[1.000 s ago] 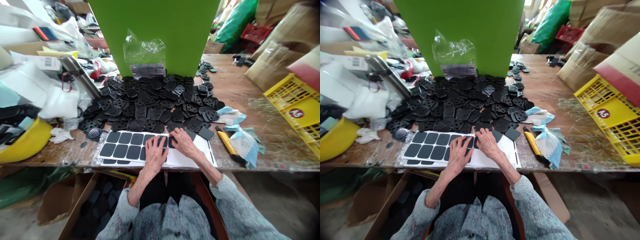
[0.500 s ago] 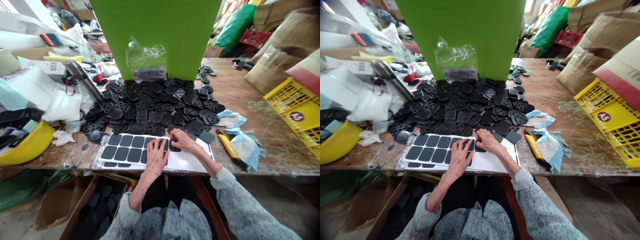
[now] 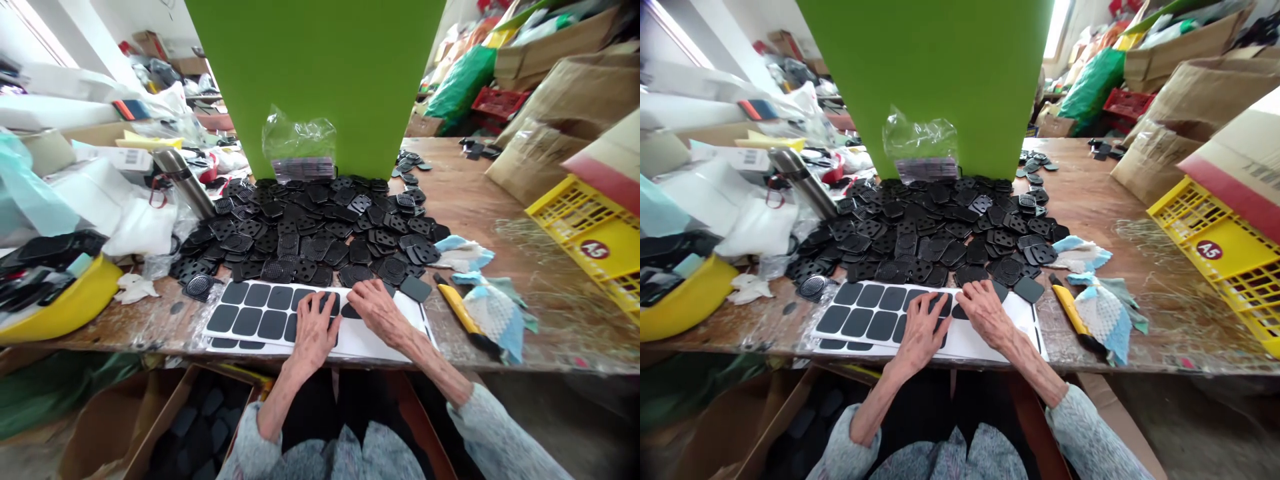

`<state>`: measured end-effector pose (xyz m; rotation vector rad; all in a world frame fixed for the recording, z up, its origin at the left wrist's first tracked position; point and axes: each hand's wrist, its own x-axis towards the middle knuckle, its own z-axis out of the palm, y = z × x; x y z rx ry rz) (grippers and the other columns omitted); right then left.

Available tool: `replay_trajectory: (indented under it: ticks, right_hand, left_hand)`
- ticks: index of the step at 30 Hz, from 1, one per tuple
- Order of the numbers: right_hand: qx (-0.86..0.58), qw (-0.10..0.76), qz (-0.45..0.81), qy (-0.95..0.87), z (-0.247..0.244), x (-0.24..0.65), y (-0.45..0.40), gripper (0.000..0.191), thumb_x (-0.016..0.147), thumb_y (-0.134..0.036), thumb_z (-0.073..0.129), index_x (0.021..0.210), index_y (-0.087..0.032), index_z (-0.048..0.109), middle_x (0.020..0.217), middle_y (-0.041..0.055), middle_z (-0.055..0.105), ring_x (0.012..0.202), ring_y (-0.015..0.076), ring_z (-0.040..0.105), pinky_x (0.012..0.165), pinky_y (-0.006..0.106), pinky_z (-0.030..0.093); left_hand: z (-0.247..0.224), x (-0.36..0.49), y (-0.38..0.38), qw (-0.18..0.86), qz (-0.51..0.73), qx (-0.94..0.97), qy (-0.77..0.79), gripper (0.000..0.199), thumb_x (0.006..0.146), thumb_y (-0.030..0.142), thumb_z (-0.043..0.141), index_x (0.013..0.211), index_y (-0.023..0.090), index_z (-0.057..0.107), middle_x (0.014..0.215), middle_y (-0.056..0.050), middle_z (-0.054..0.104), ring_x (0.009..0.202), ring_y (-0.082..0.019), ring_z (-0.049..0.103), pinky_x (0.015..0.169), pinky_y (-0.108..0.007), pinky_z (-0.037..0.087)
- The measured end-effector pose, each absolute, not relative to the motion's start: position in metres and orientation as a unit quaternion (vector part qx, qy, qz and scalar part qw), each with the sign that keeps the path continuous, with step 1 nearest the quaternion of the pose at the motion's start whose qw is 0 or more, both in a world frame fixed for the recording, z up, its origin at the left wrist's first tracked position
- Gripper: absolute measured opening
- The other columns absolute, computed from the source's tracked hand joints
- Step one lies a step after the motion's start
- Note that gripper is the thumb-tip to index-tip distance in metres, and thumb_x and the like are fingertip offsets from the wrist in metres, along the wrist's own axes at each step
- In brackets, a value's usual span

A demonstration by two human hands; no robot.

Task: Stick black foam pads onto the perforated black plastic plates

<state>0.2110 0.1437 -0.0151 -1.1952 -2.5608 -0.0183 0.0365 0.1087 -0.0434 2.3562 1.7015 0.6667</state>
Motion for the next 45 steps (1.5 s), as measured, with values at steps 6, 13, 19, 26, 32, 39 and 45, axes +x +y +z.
replay_trajectory:
  ticks: [6, 13, 19, 26, 32, 39, 45]
  right_hand:
    - [-0.473, 0.35, 0.143, -0.796, -0.008, 0.249, 0.12, 0.014, 0.09, -0.02, 0.042, 0.091, -0.022, 0.056, 0.092, 0.0055, 0.055, 0.087, 0.0176, 0.053, 0.075, 0.031, 0.044]
    - [-0.579, 0.43, 0.27, -0.638, -0.012, 0.266, 0.087, 0.012, 0.088, -0.032, 0.047, 0.093, -0.022, 0.051, 0.077, 0.001, 0.052, 0.069, 0.0159, 0.051, 0.066, 0.029, 0.041]
    - [-0.591, 0.478, 0.415, -0.501, -0.033, 0.258, 0.057, 0.026, 0.083, -0.045, 0.051, 0.094, -0.022, 0.054, 0.073, 0.0009, 0.053, 0.067, 0.0169, 0.051, 0.063, 0.03, 0.04]
    - [-0.584, 0.541, 0.465, -0.388, -0.038, 0.254, 0.038, 0.032, 0.075, -0.054, 0.057, 0.082, -0.022, 0.053, 0.064, -0.0015, 0.052, 0.061, 0.0143, 0.048, 0.059, 0.027, 0.038]
    - [-0.566, 0.541, 0.51, -0.357, -0.027, 0.252, 0.036, 0.031, 0.074, -0.048, 0.064, 0.084, -0.021, 0.056, 0.065, -0.0026, 0.048, 0.06, 0.0112, 0.044, 0.056, 0.023, 0.036]
    - [-0.521, 0.51, 0.583, -0.36, -0.011, 0.236, 0.037, 0.024, 0.078, -0.042, 0.064, 0.085, -0.021, 0.054, 0.071, -0.0024, 0.05, 0.067, 0.0106, 0.046, 0.064, 0.022, 0.037]
    - [-0.473, 0.525, 0.609, -0.359, 0.004, 0.233, 0.035, 0.016, 0.084, -0.036, 0.058, 0.085, -0.022, 0.05, 0.075, -0.0021, 0.049, 0.072, 0.011, 0.045, 0.07, 0.023, 0.036]
  left_hand:
    - [-0.037, 0.03, 0.109, 0.116, 0.225, 0.79, 0.558, 0.04, 0.088, 0.03, 0.04, 0.125, 0.018, 0.05, 0.124, -0.013, 0.046, 0.111, -0.028, 0.039, 0.093, -0.048, 0.038]
    - [0.01, 0.02, 0.19, 0.092, 0.165, 0.746, 0.639, 0.039, 0.085, 0.032, 0.045, 0.121, 0.019, 0.052, 0.109, -0.012, 0.055, 0.105, -0.027, 0.048, 0.092, -0.043, 0.036]
    - [0.008, 0.026, 0.24, 0.115, 0.144, 0.717, 0.672, 0.044, 0.069, 0.024, 0.063, 0.112, 0.016, 0.057, 0.107, -0.017, 0.056, 0.109, -0.037, 0.045, 0.09, -0.052, 0.032]
    - [0.019, 0.02, 0.246, 0.251, 0.244, 0.669, 0.656, 0.056, 0.058, 0.016, 0.066, 0.114, 0.016, 0.055, 0.107, -0.014, 0.057, 0.111, -0.034, 0.047, 0.093, -0.046, 0.034]
    - [0.041, 0.003, 0.211, 0.508, 0.369, 0.544, 0.557, 0.04, 0.078, 0.028, 0.042, 0.114, 0.013, 0.052, 0.094, -0.012, 0.066, 0.084, -0.023, 0.064, 0.075, -0.038, 0.05]
    - [0.035, 0.02, 0.146, 0.777, 0.487, 0.173, 0.359, 0.04, 0.087, 0.038, 0.041, 0.099, 0.006, 0.062, 0.085, -0.015, 0.068, 0.077, -0.023, 0.065, 0.076, -0.039, 0.053]
    - [0.027, 0.03, 0.124, 0.815, 0.465, 0.095, 0.332, 0.044, 0.088, 0.039, 0.041, 0.1, 0.003, 0.062, 0.089, -0.018, 0.066, 0.081, -0.025, 0.065, 0.078, -0.043, 0.052]
